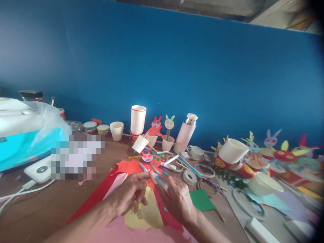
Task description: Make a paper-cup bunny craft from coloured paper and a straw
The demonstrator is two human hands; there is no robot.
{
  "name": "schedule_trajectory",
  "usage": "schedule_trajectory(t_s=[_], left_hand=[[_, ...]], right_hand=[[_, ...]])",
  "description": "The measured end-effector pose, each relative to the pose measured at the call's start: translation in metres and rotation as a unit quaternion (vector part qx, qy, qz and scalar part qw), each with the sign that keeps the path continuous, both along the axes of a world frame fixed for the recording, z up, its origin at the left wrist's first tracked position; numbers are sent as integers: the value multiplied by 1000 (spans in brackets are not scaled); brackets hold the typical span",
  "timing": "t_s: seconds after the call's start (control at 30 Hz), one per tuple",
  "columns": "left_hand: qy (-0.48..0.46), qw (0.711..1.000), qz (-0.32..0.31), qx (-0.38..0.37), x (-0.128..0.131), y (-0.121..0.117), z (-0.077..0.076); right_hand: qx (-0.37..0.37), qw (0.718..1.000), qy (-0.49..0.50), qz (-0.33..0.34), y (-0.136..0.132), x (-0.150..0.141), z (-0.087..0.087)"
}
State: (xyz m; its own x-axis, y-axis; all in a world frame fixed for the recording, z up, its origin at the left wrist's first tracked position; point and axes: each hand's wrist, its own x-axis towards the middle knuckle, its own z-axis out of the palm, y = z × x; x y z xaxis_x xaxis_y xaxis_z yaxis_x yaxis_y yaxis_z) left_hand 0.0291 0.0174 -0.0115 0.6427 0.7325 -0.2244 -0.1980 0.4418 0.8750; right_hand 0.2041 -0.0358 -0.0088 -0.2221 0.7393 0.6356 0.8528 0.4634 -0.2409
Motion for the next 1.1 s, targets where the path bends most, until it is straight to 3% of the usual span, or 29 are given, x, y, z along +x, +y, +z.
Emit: schedule_trajectory(t_s=[0.23, 0.6, 1.1], left_hand=[[-8, 1000, -20, 15, 1, -1, 3], [31, 998, -16, 48, 0, 2, -14], [35, 997, -32, 55, 0, 1, -11]], right_hand=[[2, 1000, 10, -12, 0, 2, 0], [-24, 999, 40, -8, 0, 1, 0], [-6, 999, 31, 8, -1, -2, 1]])
